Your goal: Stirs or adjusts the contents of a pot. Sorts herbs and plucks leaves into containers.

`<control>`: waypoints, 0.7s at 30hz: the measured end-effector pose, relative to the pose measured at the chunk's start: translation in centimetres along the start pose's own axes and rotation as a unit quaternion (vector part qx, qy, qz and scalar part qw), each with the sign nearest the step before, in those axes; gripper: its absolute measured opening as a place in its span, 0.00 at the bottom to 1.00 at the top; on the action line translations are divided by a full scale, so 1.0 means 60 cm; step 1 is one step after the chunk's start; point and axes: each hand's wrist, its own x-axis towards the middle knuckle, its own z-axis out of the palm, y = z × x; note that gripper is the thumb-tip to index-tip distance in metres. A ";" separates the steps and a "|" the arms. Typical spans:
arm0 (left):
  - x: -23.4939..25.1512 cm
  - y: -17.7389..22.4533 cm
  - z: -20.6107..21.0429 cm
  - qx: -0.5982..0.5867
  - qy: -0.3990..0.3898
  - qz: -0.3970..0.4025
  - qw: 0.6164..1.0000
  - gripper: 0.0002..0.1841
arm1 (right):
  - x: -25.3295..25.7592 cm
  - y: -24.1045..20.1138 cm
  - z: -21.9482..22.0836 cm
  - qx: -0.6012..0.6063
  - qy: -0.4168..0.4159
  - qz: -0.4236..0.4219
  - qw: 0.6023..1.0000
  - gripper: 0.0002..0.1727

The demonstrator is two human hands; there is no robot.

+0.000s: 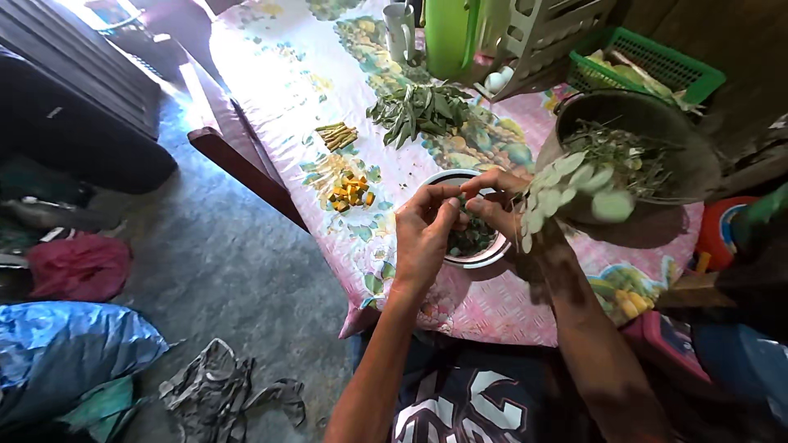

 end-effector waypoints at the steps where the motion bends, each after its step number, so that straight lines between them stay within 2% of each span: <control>1: 0.000 -0.001 0.000 0.000 -0.001 0.002 1.000 0.09 | -0.005 -0.029 0.006 0.005 -0.006 0.032 0.999 0.15; 4: -0.003 0.000 0.003 -0.008 0.001 -0.007 1.000 0.08 | 0.014 -0.053 0.022 0.009 -0.002 -0.004 1.000 0.05; 6: -0.003 0.001 0.003 -0.010 0.000 -0.010 1.000 0.08 | 0.026 -0.047 0.025 -0.021 -0.001 -0.026 0.999 0.04; 9: -0.003 0.005 0.002 -0.008 -0.019 -0.005 1.000 0.07 | 0.043 -0.026 0.029 -0.059 -0.010 -0.066 0.996 0.06; 12: -0.003 0.014 0.002 0.000 -0.054 0.010 0.998 0.07 | 0.034 0.016 0.018 0.060 -0.030 -0.063 0.996 0.12; 15: 0.003 0.025 -0.005 0.084 -0.073 0.053 0.992 0.07 | 0.021 -0.064 -0.025 0.087 0.008 -0.052 0.995 0.08; 17: 0.008 0.029 -0.024 0.215 -0.090 0.072 0.970 0.12 | 0.002 -0.116 -0.079 0.014 0.072 -0.034 0.997 0.08; 18: 0.010 0.030 -0.034 0.272 -0.100 0.073 0.954 0.15 | -0.008 -0.126 -0.112 -0.066 0.106 -0.035 0.992 0.09; 19: 0.013 0.030 -0.043 0.314 -0.101 0.076 0.941 0.18 | -0.010 -0.126 -0.150 -0.183 0.132 -0.031 0.974 0.11; 21: 0.015 0.028 -0.063 0.355 -0.072 0.096 0.927 0.18 | -0.005 -0.122 -0.217 -0.381 0.176 0.042 0.907 0.21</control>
